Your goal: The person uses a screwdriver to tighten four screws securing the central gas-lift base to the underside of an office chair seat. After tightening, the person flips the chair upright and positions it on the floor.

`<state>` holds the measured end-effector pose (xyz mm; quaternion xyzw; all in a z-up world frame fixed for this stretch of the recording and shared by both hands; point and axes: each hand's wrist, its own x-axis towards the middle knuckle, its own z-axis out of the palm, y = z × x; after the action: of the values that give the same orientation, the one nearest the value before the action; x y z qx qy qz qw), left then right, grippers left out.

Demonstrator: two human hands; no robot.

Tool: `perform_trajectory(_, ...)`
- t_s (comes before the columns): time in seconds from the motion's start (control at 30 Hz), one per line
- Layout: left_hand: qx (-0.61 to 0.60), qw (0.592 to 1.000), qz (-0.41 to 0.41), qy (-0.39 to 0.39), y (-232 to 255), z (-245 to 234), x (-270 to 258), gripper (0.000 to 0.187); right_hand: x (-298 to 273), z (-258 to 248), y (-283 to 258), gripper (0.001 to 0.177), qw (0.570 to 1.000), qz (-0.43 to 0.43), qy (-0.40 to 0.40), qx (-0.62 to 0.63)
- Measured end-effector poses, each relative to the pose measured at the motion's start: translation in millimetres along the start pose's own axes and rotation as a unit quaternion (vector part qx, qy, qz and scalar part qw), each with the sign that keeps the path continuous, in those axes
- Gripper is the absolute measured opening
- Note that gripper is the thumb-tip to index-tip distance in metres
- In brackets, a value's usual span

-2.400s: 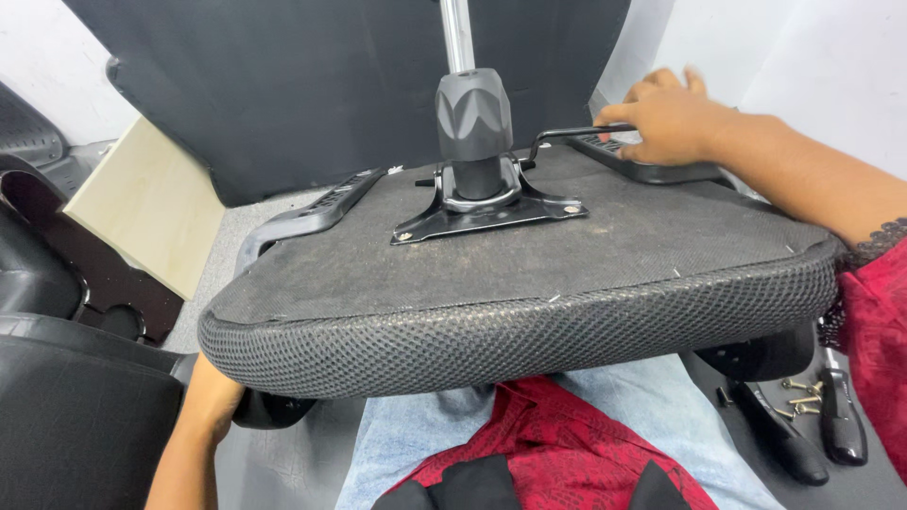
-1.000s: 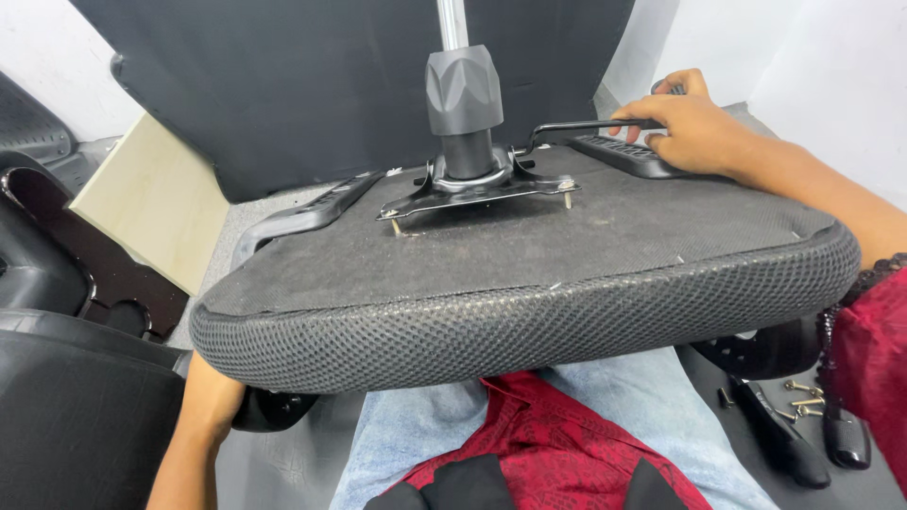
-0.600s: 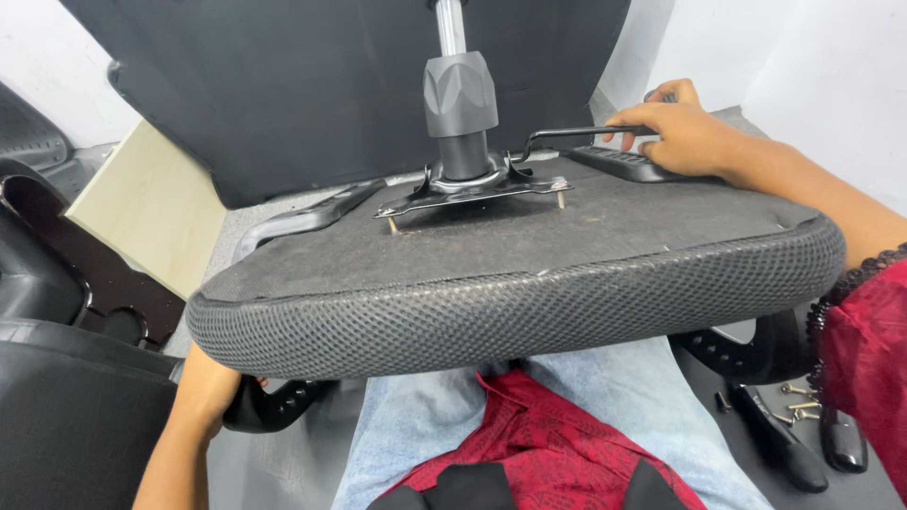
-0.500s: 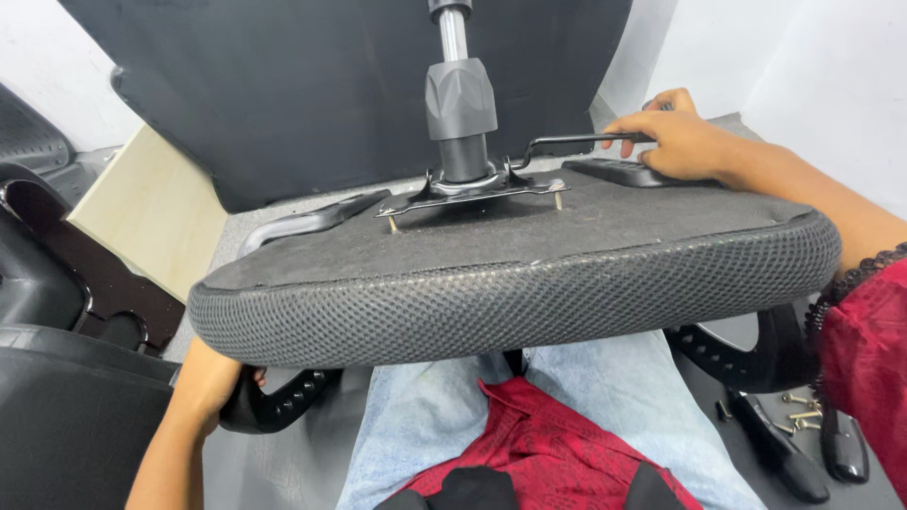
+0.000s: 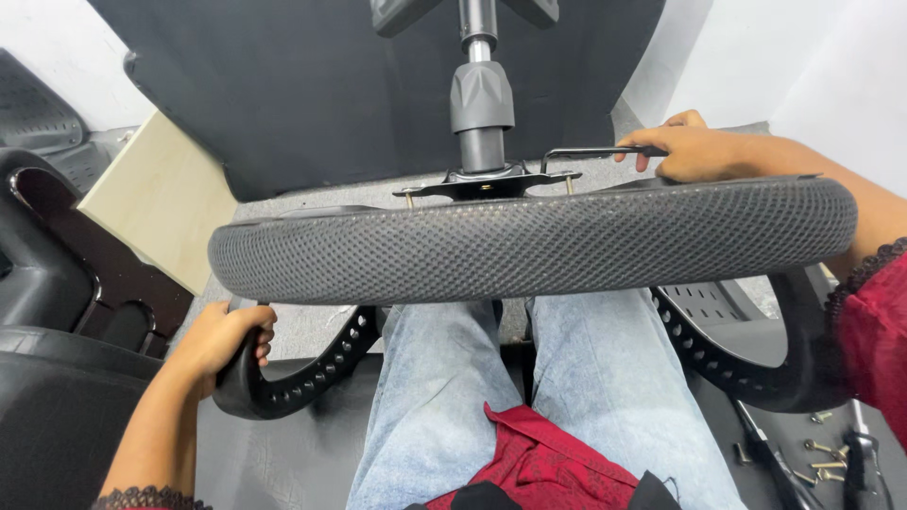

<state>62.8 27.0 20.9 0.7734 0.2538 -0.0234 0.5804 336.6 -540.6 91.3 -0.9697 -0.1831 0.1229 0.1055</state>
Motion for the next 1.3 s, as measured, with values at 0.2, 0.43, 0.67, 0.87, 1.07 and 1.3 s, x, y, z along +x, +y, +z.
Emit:
perform_trajectory(0.2, 0.02, 0.999, -0.032, -0.003, 15.4, 1.7, 14.3, 0.017, 8.9, -10.2, -11.8, 0.054, 0.998, 0.061, -0.034, 0.006)
perform_trajectory(0.43, 0.008, 0.998, -0.061, -0.007, 29.5, 2.8, 34.9, 0.017, 1.3, -14.5, -9.4, 0.051, 0.99, 0.134, -0.04, 0.027)
perform_trajectory(0.67, 0.032, 0.996, -0.08, -0.005, 43.5, 7.8, 49.0, 0.019, 11.9, -20.7, 6.0, 0.049, 0.984, 0.169, -0.037, 0.049)
perform_trajectory(0.87, 0.035, 0.996, -0.081, 0.007, 52.8, 13.0, 56.4, 0.02, 17.2, -18.8, 18.5, 0.048, 0.981, 0.181, -0.04, 0.06)
perform_trajectory(1.07, 0.036, 0.997, -0.073, 0.009, 54.6, 12.5, 68.8, 0.02, 21.7, -18.7, 25.6, 0.047, 0.98, 0.187, -0.039, 0.061)
perform_trajectory(1.3, 0.056, 0.996, -0.067, 0.01, 59.0, 16.0, 85.8, 0.021, 42.4, -13.9, 35.5, 0.046, 0.979, 0.189, -0.046, 0.065)
